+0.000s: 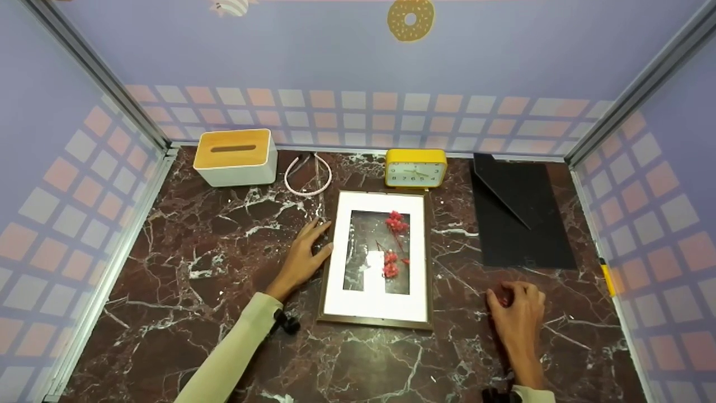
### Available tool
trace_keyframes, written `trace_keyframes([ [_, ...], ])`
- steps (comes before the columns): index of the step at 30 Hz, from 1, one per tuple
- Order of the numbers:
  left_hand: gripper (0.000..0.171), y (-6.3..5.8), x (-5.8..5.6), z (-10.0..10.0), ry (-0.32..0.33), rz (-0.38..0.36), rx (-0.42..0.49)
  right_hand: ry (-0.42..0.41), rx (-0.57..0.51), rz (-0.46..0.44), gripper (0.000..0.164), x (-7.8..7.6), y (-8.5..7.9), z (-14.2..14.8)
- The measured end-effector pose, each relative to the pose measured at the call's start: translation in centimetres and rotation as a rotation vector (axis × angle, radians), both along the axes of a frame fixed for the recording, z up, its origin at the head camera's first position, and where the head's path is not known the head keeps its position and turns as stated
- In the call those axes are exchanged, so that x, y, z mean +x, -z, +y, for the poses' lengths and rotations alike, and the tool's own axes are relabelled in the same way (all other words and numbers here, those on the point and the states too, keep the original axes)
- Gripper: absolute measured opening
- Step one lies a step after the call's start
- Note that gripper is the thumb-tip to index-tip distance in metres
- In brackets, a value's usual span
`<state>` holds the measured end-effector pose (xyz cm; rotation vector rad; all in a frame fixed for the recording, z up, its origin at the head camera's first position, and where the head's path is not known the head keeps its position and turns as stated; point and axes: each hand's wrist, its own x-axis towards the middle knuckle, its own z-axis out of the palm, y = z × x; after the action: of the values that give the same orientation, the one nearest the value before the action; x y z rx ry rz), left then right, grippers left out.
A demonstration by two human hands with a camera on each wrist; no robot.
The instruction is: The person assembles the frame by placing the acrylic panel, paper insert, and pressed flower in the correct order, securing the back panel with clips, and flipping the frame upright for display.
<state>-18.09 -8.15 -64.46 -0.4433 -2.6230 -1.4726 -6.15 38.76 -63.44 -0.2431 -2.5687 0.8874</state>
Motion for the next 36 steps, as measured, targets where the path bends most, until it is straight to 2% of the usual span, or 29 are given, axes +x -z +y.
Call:
trace_keyframes([
  [14,0.056,0.0,-0.1,0.2,-0.002,0.006,-0.024,0.094,-0.034,0.011,0.013,-0.2,0.1,-0.7],
  [23,0.055,-0.1,-0.1,0.4,-0.001,0.023,-0.032,0.116,-0.080,0.024,0.009,-0.5,-1.2,-1.4],
  [29,0.055,0.1,-0.1,0.3,-0.003,0.019,-0.035,0.085,-0.092,0.039,0.005,-1.2,-2.0,-2.6],
  [36,0.055,0.2,-0.1,0.1,-0.012,0.028,-0.021,-0.017,-0.091,0.078,0.005,-2.7,-2.9,-5.2],
])
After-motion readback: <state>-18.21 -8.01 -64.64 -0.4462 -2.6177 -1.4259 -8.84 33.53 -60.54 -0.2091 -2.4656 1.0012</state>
